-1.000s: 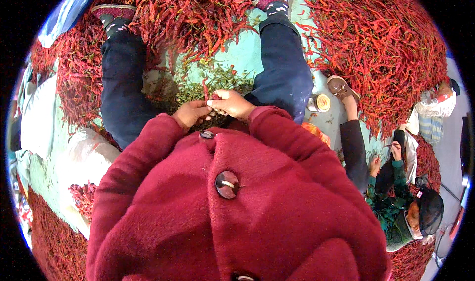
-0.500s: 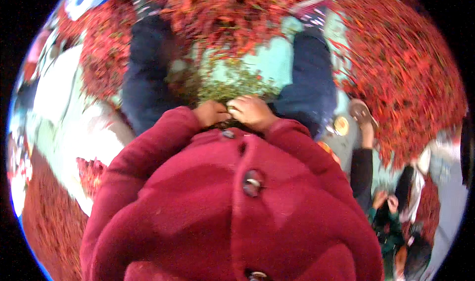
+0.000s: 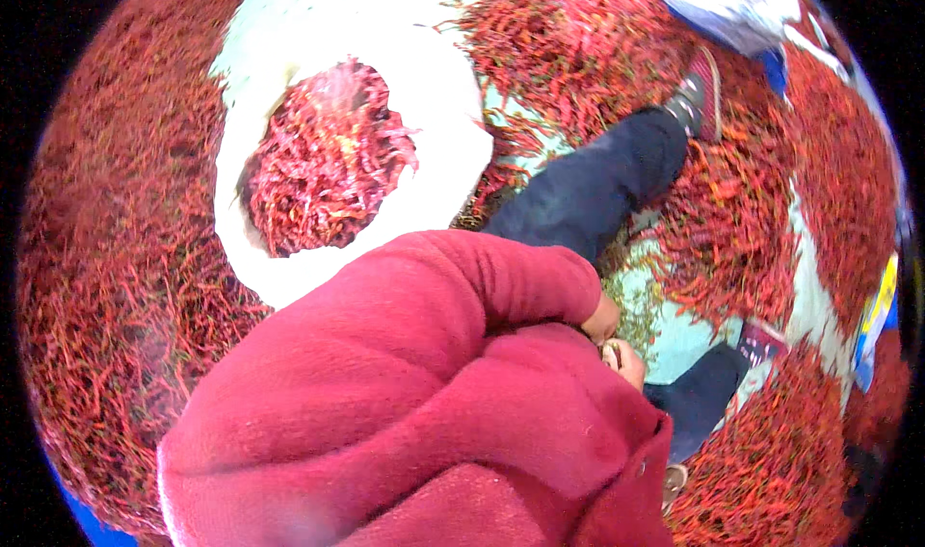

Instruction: The person sits cross-legged on the floor and removes stems from dried red chili peppers by hand. The de-stemmed peppers are placed into a white sack, while the stems are discarded onto the floor.

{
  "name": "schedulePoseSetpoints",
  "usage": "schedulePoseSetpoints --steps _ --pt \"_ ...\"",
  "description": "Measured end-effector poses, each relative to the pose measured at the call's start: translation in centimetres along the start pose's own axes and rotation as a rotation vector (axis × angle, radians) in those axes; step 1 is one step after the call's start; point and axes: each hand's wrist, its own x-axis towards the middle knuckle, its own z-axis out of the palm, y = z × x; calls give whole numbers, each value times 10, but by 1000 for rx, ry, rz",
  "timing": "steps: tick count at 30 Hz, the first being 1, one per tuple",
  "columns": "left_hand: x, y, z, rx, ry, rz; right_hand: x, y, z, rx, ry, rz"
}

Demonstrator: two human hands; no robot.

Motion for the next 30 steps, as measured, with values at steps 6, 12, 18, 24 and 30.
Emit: schedulePoseSetpoints --steps 6,12,18,24,30 --pt "-11 14 -9 0 175 -186 12 -24 -8 -121 46 49" --pt "-19 31 -15 243 291 -435 31 -3 -12 -550 65 -297" --pt "-21 -1 -23 289 296 -671 39 -49 -5 147 -188 35" --pt "-17 -3 -21 119 230 -491 16 -11 -34 700 69 401" --pt "-16 -24 -13 7 348 -428 6 101 -50 -53 395 567"
